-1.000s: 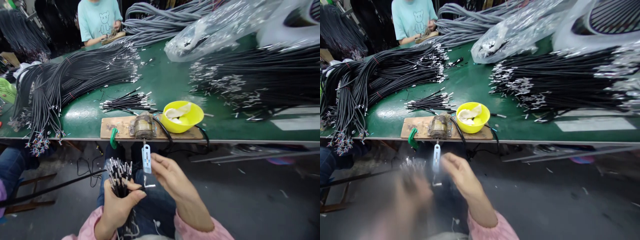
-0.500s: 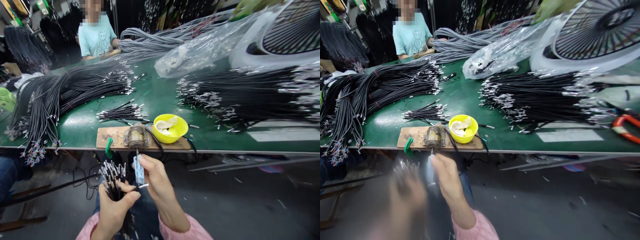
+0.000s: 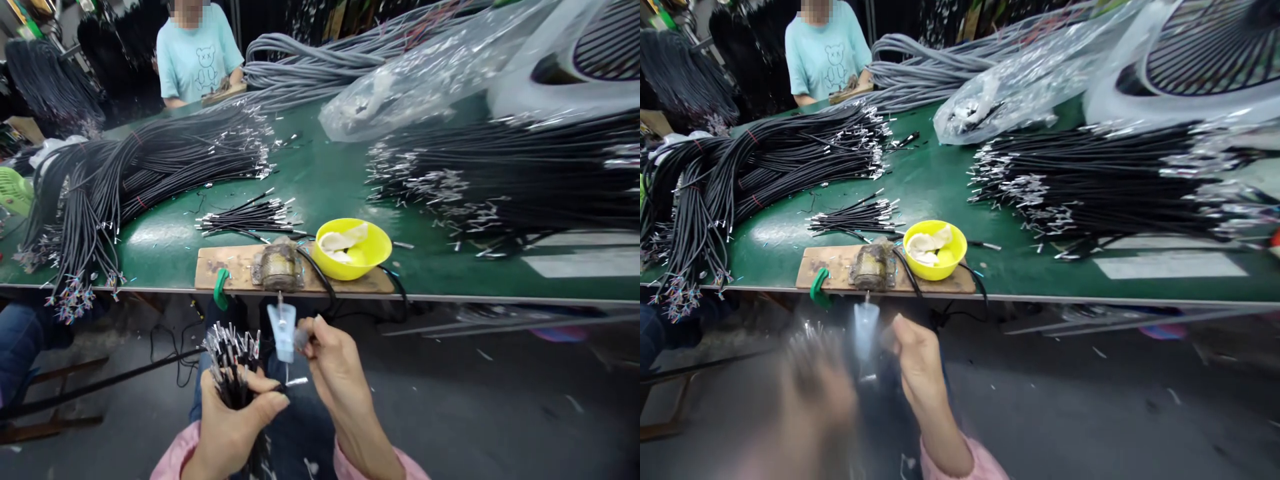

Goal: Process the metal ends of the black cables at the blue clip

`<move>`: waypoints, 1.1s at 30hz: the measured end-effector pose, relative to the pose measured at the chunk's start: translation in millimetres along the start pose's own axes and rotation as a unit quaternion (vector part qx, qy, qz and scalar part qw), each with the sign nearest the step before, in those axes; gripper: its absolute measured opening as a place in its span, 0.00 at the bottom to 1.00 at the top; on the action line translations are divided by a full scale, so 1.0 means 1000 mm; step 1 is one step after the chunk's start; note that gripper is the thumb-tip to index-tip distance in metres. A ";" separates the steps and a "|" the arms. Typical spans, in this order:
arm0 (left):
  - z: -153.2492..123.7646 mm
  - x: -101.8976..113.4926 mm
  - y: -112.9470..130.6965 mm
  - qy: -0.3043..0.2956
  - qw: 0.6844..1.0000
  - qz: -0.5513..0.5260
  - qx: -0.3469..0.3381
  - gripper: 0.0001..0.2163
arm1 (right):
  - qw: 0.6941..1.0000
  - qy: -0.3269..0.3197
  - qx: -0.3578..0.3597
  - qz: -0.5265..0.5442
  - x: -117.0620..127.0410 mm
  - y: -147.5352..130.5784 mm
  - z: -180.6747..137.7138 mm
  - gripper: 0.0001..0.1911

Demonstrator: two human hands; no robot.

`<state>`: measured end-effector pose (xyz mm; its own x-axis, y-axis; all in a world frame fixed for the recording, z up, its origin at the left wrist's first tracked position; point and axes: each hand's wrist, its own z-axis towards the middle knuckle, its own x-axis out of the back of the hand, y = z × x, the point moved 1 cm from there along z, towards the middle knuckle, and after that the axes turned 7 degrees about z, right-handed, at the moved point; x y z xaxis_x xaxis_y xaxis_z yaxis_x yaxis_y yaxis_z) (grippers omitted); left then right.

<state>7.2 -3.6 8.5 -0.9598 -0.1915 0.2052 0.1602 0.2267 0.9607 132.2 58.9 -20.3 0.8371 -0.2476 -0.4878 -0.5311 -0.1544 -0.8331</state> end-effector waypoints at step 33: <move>-0.011 0.000 -0.016 -0.009 0.997 0.055 0.054 0.05 | 0.972 -0.102 0.110 -0.180 0.004 0.009 -0.039 0.15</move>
<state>6.9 -17.7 -4.9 -0.9421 -0.1426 0.3034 0.2397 0.3463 0.9070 125.4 19.4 -19.2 0.9840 -0.0162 -0.1775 -0.1772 0.0177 -0.9840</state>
